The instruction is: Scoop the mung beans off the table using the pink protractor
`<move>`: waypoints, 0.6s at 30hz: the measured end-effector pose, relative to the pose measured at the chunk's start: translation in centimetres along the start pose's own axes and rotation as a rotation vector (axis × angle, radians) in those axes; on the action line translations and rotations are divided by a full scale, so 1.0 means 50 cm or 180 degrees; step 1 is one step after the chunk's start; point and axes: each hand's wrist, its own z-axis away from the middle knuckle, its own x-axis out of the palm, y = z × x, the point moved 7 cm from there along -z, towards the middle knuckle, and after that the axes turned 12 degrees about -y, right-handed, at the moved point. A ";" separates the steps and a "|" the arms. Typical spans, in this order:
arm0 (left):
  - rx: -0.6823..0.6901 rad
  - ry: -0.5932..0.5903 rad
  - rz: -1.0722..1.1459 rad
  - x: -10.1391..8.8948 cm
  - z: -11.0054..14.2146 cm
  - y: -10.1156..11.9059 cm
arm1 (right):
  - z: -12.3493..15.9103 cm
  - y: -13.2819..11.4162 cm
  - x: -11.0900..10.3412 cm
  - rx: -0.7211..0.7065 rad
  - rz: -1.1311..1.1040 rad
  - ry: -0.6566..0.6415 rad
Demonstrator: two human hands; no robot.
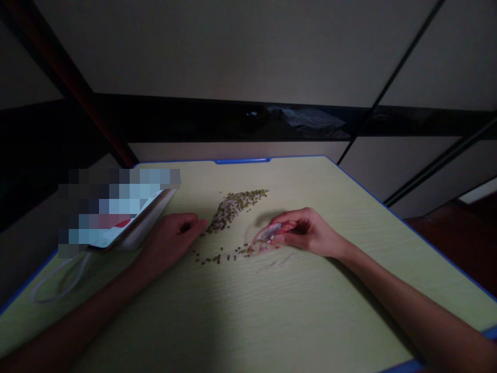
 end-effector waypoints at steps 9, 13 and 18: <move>-0.0030 -0.0025 0.0048 -0.001 0.004 0.004 | 0.000 -0.001 0.002 -0.0045 0.0049 0.0024; 0.0013 -0.0026 0.0057 0.000 0.002 0.002 | -0.001 -0.002 0.002 -0.0044 0.0023 0.0033; 0.0008 -0.0005 0.0059 0.002 0.000 0.005 | -0.003 -0.002 -0.002 -0.0041 -0.0040 0.0148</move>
